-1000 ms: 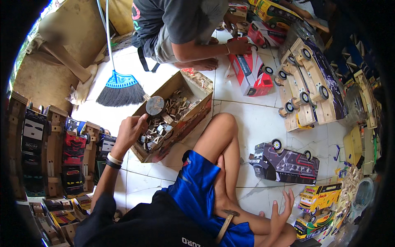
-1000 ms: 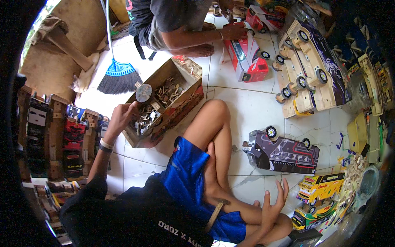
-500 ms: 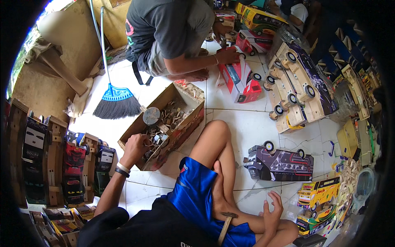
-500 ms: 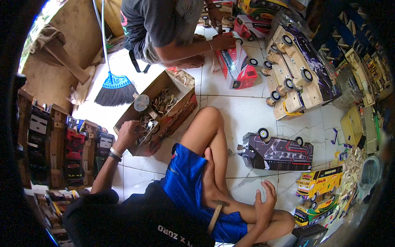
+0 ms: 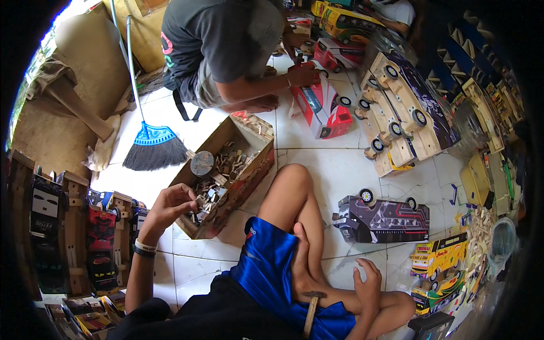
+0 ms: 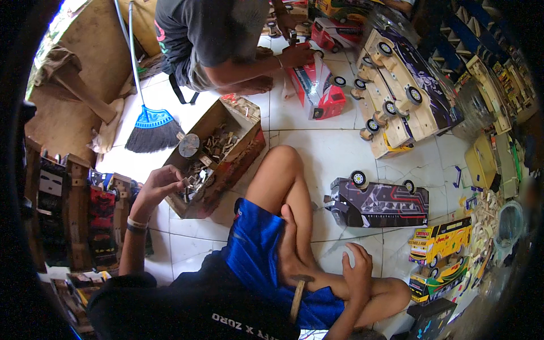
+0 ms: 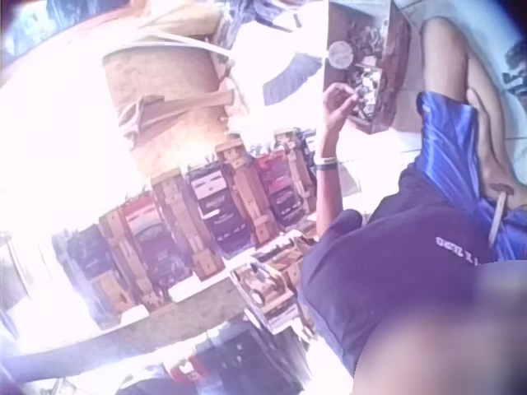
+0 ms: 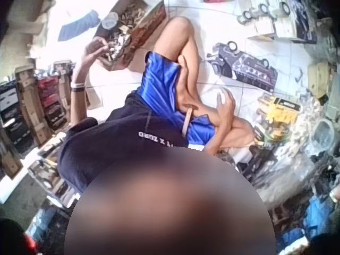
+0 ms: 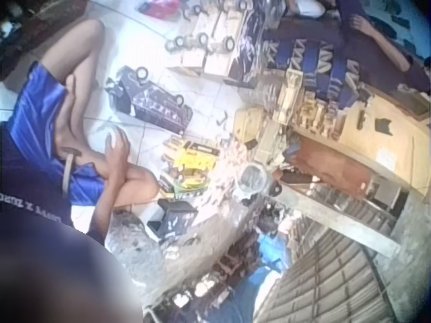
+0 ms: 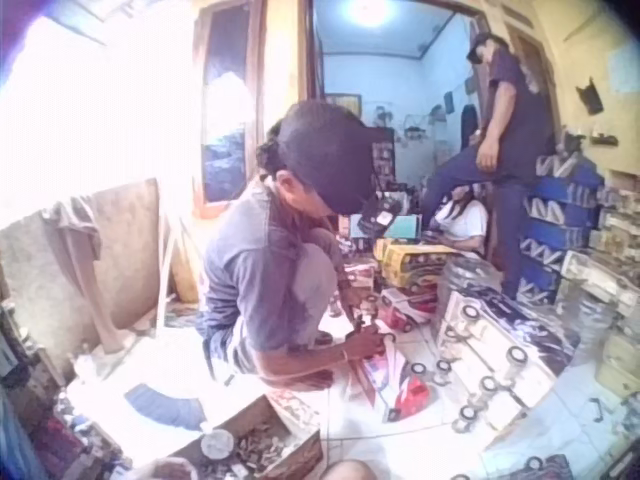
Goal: The person sits on the floor and assembles wooden toy vehicles by inserting small wooden pegs into pre-drilled holes and tapping them with a hammer. They handle several different toy models, including a purple bus, a red car, and a black bus, working on each one individually.
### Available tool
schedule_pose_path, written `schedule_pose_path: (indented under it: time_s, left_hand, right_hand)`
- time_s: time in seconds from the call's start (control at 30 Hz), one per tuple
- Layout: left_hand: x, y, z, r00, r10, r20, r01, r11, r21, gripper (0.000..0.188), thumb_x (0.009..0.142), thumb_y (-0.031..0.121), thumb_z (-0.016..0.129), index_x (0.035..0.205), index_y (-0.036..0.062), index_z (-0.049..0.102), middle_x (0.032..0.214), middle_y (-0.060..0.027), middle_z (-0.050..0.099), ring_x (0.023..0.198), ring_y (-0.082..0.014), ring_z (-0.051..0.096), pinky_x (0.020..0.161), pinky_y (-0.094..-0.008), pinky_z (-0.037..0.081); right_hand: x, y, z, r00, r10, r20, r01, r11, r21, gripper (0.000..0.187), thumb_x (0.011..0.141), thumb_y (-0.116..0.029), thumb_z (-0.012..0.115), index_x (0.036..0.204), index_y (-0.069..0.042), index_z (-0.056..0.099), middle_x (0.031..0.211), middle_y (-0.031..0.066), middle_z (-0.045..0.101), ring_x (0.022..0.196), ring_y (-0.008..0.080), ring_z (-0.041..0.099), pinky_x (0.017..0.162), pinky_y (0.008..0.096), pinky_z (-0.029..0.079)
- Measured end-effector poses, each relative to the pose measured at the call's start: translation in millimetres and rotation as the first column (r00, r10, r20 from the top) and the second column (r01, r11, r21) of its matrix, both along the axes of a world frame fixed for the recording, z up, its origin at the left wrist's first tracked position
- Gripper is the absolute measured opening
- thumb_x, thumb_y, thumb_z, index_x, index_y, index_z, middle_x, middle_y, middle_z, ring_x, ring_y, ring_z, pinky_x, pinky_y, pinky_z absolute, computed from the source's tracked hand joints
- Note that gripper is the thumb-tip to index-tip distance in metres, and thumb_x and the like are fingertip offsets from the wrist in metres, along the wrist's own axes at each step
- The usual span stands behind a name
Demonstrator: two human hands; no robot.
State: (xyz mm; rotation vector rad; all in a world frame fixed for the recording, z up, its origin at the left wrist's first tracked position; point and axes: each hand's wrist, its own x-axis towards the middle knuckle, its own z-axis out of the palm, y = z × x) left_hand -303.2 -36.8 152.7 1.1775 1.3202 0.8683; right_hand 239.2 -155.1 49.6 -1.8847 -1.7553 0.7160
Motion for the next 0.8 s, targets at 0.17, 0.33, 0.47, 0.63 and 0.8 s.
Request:
schedule_pose_path:
  time_s: [0.17, 0.33, 0.47, 0.63, 0.8]
  left_hand:
    - [49, -2, 17, 0.984, -0.178, -0.016, 0.178, 0.982, 0.056, 0.015, 0.093, 0.005, 0.080, 0.104, -0.0003, 0.071, 0.099, -0.0039, 0.073, 0.091, -0.0120, 0.068, 0.084, -0.0288, 0.055]
    - [145, 9, -16, 0.801, -0.583, -0.138, 0.599, 0.769, 0.225, 0.017, 0.090, -0.005, 0.075, 0.106, 0.0005, 0.078, 0.105, -0.0113, 0.078, 0.096, -0.0227, 0.074, 0.090, -0.0354, 0.057]
    - [220, 16, -52, 0.674, -0.732, -0.100, 0.707, 0.598, 0.378, 0.018, 0.090, -0.002, 0.075, 0.108, 0.0023, 0.077, 0.107, -0.0127, 0.075, 0.103, -0.0278, 0.072, 0.091, -0.0384, 0.056]
    - [252, 38, -74, 0.680, -0.732, 0.047, 0.696, 0.663, 0.275, 0.019, 0.095, 0.000, 0.072, 0.114, 0.0000, 0.075, 0.108, -0.0112, 0.076, 0.101, -0.0207, 0.071, 0.091, -0.0341, 0.055]
    - [276, 55, -102, 0.796, -0.570, 0.203, 0.558, 0.822, 0.119, 0.026, 0.101, 0.013, 0.072, 0.122, -0.0031, 0.074, 0.104, -0.0071, 0.077, 0.099, -0.0127, 0.068, 0.090, -0.0297, 0.055]
  right_hand:
    - [-14, 2, 5, 0.999, 0.037, -0.005, -0.037, 0.996, 0.083, 0.025, 0.092, -0.004, 0.069, 0.117, -0.004, 0.074, 0.110, 0.0144, 0.076, 0.099, 0.0352, 0.072, 0.088, 0.0426, 0.055]
    - [-57, 8, 29, 0.919, 0.002, -0.393, 0.014, 0.999, 0.039, 0.026, 0.094, -0.005, 0.073, 0.121, -0.005, 0.075, 0.103, 0.0106, 0.077, 0.082, 0.0195, 0.072, 0.070, 0.0303, 0.054]
    - [-82, 25, 40, 0.849, 0.072, -0.524, -0.054, 0.997, 0.051, 0.021, 0.093, -0.004, 0.076, 0.114, -0.003, 0.077, 0.097, 0.0103, 0.077, 0.080, 0.0171, 0.072, 0.070, 0.0291, 0.054]
    - [-73, 47, 38, 0.892, 0.079, -0.445, -0.004, 0.986, 0.168, 0.012, 0.090, -0.003, 0.078, 0.101, 0.001, 0.079, 0.092, 0.0132, 0.079, 0.083, 0.0215, 0.077, 0.074, 0.0314, 0.058]
    - [-70, 69, 22, 0.959, -0.010, -0.283, 0.093, 0.955, 0.282, 0.012, 0.089, -0.001, 0.077, 0.101, -0.001, 0.079, 0.093, 0.0134, 0.076, 0.081, 0.0267, 0.075, 0.071, 0.0349, 0.057]
